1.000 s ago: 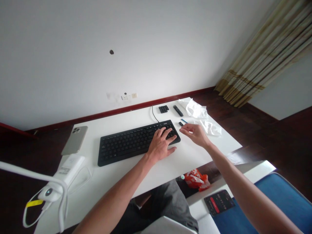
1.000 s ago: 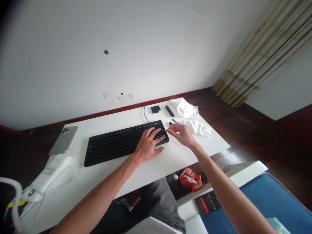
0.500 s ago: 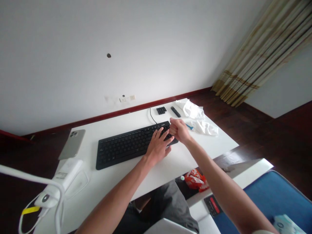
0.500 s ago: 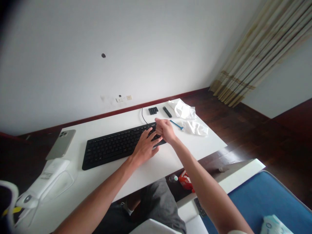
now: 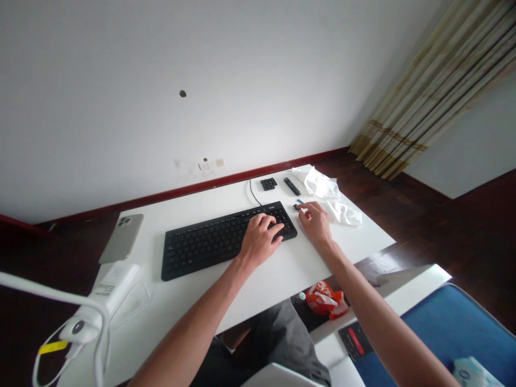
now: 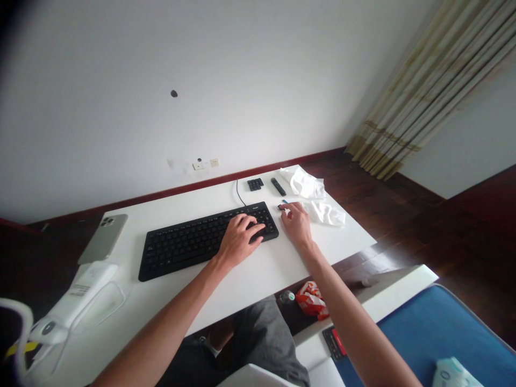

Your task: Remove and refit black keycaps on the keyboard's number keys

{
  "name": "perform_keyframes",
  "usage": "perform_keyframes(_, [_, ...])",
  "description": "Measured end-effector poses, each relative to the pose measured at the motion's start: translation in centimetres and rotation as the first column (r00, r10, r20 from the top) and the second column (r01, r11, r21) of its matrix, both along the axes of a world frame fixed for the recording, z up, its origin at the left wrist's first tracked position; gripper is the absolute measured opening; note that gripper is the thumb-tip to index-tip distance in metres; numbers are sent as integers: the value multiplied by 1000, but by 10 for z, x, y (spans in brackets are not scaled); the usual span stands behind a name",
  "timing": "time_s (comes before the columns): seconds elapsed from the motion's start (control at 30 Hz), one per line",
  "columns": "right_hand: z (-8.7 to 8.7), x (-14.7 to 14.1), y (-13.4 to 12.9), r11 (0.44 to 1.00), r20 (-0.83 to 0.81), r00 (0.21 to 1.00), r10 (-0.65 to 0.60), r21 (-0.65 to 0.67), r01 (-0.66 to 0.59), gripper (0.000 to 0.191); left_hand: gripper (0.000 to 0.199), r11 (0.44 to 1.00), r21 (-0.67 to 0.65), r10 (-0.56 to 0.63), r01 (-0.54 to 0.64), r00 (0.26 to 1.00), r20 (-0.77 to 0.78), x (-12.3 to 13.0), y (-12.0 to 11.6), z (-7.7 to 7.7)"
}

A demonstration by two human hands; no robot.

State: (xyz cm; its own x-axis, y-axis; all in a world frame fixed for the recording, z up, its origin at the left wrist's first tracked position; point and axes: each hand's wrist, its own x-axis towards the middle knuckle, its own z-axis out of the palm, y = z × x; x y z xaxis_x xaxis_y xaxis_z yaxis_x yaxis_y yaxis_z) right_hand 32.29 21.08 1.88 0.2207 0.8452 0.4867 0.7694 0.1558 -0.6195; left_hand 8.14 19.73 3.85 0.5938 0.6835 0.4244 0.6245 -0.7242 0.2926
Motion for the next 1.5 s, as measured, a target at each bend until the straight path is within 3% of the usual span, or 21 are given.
perform_keyframes(0.13, [-11, -1, 0, 999, 17, 1000, -22, -34, 23, 31, 29, 1000, -16, -18, 18, 1000, -14, 0, 0, -1])
perform_keyframes(0.4, [-10, 0, 3, 993, 22, 999, -29, -117, 31, 29, 20, 996, -52, -77, 75, 996, -36, 4, -2, -6])
perform_keyframes(0.6, [-13, -13, -30, 982, -348, 935, -62, -186, -5, 36, 23, 998, -38, -59, 57, 998, -37, 5, -4, -6])
perform_keyframes(0.7, [-15, -23, -47, 977, -396, 915, -75, -213, -12, 39, 26, 999, -29, -47, 46, 998, -45, 4, -4, -5])
perform_keyframes(0.9, [-12, -33, -58, 982, -311, 948, -63, -190, 3, 39, 21, 999, -31, -44, 43, 998, -34, 3, -3, -5])
perform_keyframes(1.2, [-1, -40, -60, 991, -74, 996, 55, -116, -63, 29, 18, 999, -30, -38, 37, 999, -35, 2, -2, -5])
perform_keyframes(1.5, [-7, -40, -60, 992, 13, 994, 109, -66, -108, 28, 19, 998, -34, -46, 45, 999, -25, 3, -2, -7])
